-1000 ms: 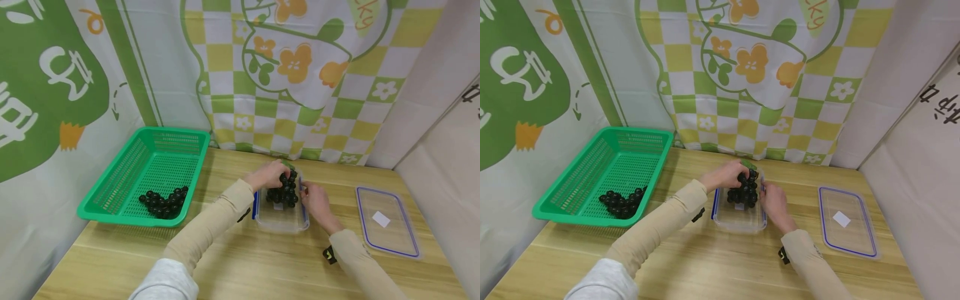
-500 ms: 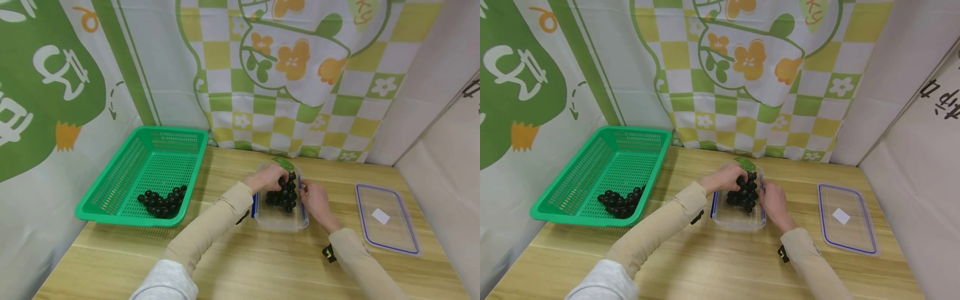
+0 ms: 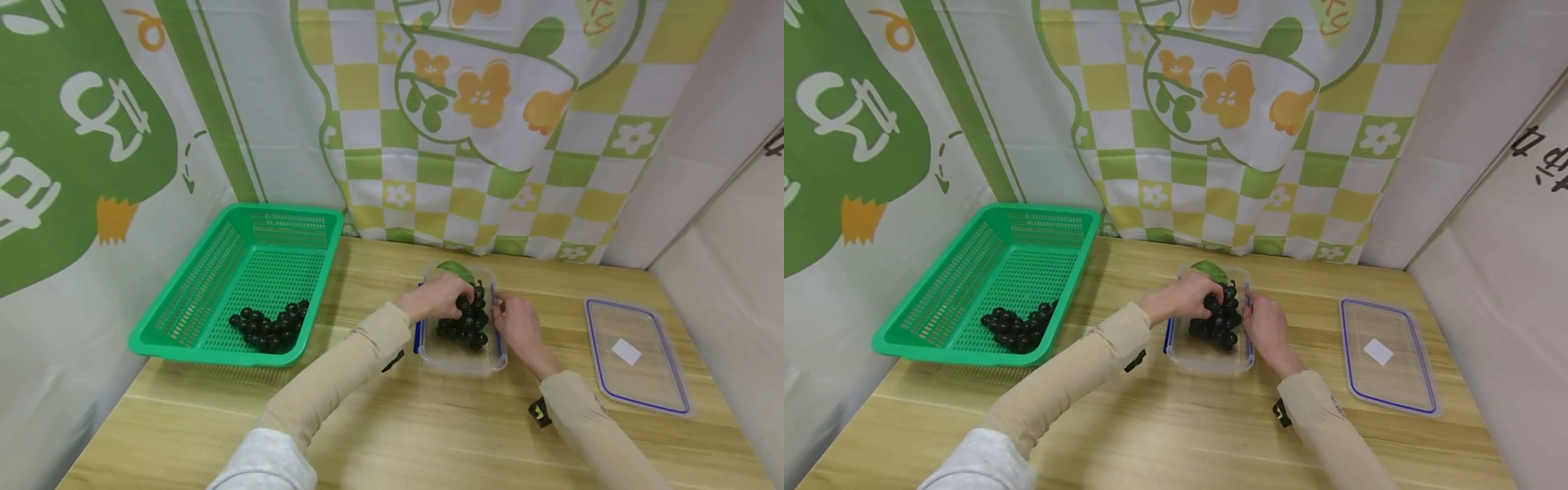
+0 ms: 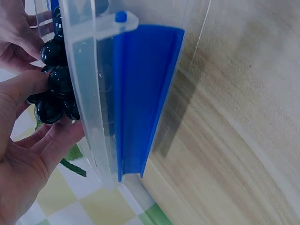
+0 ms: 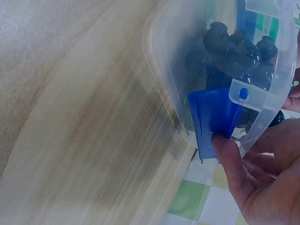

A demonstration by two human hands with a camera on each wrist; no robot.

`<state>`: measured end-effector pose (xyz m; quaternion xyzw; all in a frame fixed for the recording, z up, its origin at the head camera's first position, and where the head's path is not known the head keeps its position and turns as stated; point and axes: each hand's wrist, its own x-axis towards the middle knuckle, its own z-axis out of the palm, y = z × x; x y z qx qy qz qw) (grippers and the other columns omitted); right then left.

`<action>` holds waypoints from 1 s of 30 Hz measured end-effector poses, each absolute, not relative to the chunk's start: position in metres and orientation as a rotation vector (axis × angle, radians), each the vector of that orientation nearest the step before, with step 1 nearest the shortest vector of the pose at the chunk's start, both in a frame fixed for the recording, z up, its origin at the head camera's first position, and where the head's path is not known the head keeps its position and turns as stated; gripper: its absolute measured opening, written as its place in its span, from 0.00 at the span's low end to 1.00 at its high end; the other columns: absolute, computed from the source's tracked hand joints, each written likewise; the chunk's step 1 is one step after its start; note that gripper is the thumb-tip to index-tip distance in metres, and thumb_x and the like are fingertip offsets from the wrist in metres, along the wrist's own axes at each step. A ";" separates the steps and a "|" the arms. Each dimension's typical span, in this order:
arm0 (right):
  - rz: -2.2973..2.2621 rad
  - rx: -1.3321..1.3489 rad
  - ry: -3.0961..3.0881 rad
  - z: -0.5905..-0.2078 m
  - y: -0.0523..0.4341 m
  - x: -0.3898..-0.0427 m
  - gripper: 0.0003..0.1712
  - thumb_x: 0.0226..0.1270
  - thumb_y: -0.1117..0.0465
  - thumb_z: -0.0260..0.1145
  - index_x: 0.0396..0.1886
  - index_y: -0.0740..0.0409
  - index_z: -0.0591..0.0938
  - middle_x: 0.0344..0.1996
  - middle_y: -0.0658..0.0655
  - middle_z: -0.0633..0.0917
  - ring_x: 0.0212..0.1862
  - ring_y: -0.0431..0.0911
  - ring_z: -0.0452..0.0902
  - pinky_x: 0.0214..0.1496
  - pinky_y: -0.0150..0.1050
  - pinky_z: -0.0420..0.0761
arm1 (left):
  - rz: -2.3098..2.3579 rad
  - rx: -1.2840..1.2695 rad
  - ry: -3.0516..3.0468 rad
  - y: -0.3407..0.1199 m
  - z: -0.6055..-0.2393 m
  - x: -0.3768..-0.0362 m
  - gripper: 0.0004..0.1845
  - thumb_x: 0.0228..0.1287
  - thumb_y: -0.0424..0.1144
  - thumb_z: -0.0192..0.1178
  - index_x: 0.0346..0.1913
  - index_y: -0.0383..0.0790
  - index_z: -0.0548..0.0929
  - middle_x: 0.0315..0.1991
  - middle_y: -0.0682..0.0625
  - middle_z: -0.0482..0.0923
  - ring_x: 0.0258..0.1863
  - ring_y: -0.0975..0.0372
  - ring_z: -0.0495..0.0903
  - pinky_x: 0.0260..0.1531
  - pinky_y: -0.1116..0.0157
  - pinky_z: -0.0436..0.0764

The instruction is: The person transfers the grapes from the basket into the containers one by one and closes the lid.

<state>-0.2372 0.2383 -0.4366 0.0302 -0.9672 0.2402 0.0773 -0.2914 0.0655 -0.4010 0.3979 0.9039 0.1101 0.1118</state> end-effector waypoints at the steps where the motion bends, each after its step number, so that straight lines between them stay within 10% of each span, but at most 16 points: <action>1: 0.713 0.090 -2.898 -0.437 0.239 -0.237 0.20 0.61 0.68 0.60 0.53 0.71 0.78 0.34 0.69 0.86 0.22 0.49 0.79 0.23 0.38 0.78 | 0.316 1.172 2.653 0.066 -0.401 -0.290 0.15 0.57 0.36 0.65 0.49 0.45 0.82 0.52 0.51 0.80 0.53 0.61 0.77 0.52 0.66 0.78; 30: 0.694 0.115 -2.868 -0.440 0.237 -0.235 0.19 0.61 0.68 0.60 0.53 0.71 0.78 0.33 0.69 0.86 0.22 0.49 0.79 0.21 0.36 0.76 | 0.315 1.096 2.709 0.065 -0.407 -0.287 0.17 0.61 0.39 0.63 0.53 0.49 0.79 0.55 0.47 0.75 0.51 0.56 0.78 0.49 0.61 0.79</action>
